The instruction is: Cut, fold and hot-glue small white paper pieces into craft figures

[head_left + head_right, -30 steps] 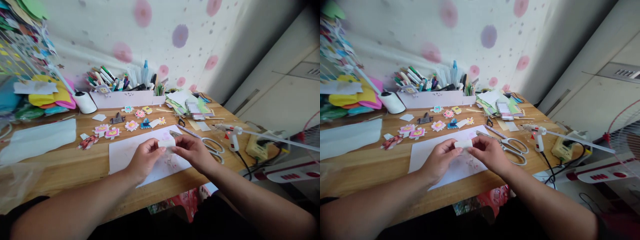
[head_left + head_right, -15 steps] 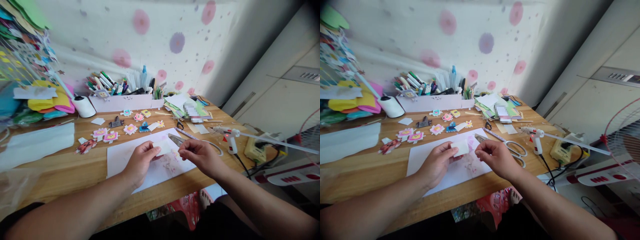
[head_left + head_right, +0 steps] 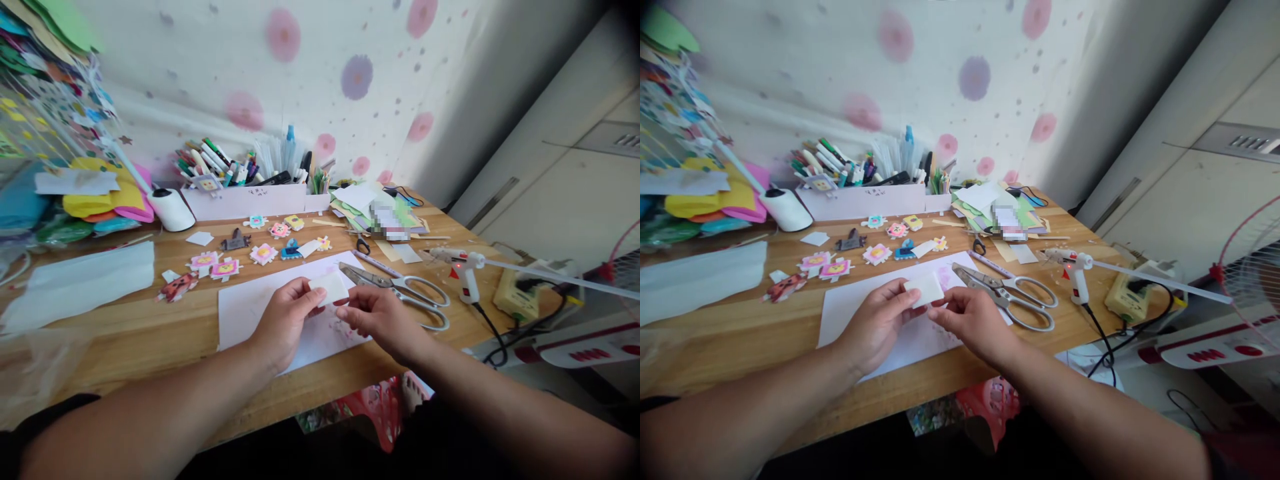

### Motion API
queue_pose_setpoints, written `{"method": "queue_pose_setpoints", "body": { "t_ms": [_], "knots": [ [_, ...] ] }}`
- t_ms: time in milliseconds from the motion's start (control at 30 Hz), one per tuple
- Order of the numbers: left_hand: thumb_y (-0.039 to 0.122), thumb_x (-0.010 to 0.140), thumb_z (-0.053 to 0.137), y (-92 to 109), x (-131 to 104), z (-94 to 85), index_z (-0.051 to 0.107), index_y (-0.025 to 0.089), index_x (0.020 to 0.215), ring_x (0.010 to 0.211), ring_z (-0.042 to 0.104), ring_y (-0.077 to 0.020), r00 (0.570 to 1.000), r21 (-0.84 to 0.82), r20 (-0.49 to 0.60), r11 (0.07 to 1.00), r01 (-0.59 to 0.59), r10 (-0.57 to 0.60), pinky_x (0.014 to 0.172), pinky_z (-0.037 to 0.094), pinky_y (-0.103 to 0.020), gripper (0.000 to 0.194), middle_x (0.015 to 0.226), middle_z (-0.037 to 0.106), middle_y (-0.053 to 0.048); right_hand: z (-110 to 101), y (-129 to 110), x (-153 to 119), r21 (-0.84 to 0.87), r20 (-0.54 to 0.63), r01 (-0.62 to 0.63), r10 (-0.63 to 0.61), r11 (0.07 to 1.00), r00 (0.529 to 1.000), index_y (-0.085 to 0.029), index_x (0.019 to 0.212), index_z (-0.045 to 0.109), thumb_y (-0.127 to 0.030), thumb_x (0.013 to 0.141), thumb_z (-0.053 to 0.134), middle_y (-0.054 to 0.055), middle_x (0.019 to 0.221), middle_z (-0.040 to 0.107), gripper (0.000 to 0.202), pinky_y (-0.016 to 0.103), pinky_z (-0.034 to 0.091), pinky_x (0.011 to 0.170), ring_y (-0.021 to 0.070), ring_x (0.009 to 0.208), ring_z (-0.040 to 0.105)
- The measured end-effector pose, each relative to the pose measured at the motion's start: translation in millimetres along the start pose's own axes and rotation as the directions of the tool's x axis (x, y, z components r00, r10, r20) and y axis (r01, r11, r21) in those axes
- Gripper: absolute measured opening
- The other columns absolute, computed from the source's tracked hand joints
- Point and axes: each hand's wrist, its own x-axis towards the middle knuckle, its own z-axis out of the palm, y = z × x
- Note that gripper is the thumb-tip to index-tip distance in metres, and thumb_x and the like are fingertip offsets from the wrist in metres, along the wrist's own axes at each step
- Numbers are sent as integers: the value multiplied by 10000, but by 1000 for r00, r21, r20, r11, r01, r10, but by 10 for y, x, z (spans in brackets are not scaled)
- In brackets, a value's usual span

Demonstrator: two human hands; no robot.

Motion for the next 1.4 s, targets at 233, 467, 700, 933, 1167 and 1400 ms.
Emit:
{"method": "queue_pose_setpoints", "body": {
  "t_ms": [233, 467, 700, 933, 1167, 1400],
  "knots": [
    [239, 753, 673, 0, -24, 15, 584, 150, 734, 717, 581, -149, 999, -53, 38, 998, 18, -16, 725, 456, -306, 127, 726, 608, -6, 228, 95, 78, 264, -39, -3, 14, 965, 999, -159, 721, 643, -421, 656, 730, -46, 573, 512, 283, 220, 331, 450, 73, 470, 398],
    [283, 741, 693, 13, 28, -29, 613, 171, 774, 789, 575, -145, 1000, -82, -30, 997, -9, 6, 770, 466, -305, 142, 798, 618, 3, 121, -11, -53, 181, -20, -27, 31, 983, 999, -162, 628, 588, -388, 689, 713, -46, 554, 491, 265, 213, 348, 492, 71, 492, 407],
    [279, 712, 722, 53, 96, -51, 641, 189, 824, 739, 536, -120, 986, 29, -118, 993, -111, 114, 736, 462, -269, 164, 732, 565, 32, -338, -30, -279, -59, -25, 39, -41, 997, 999, -187, 648, 602, -375, 751, 669, -37, 546, 483, 225, 216, 378, 466, 91, 484, 442],
    [260, 767, 679, 51, 54, -96, 671, 217, 882, 842, 550, -163, 923, 322, 46, 869, -375, 381, 747, 444, -271, 123, 881, 595, -15, -574, 73, -382, -429, -155, 214, -305, 878, 940, -202, 733, 668, -166, 772, 543, 67, 944, 677, 136, 316, 493, 737, 192, 846, 631],
    [142, 787, 648, 114, -29, -107, 698, 278, 941, 930, 564, -201, 719, 523, 336, 514, -680, 608, 844, 436, -339, 211, 936, 600, -44, -458, 5, -409, -575, -130, 194, -323, 795, 937, -204, 830, 661, -200, 803, 546, 36, 715, 648, 119, 305, 474, 592, 170, 637, 597],
    [125, 800, 615, 126, -43, -107, 683, 282, 964, 920, 567, -194, 662, 584, 407, 378, -719, 630, 804, 454, -328, 236, 956, 586, -48, -379, -60, -355, -279, -97, 265, -302, 923, 948, -199, 658, 576, -116, 772, 500, 14, 675, 596, 160, 248, 461, 515, 127, 582, 545]
  ]
}}
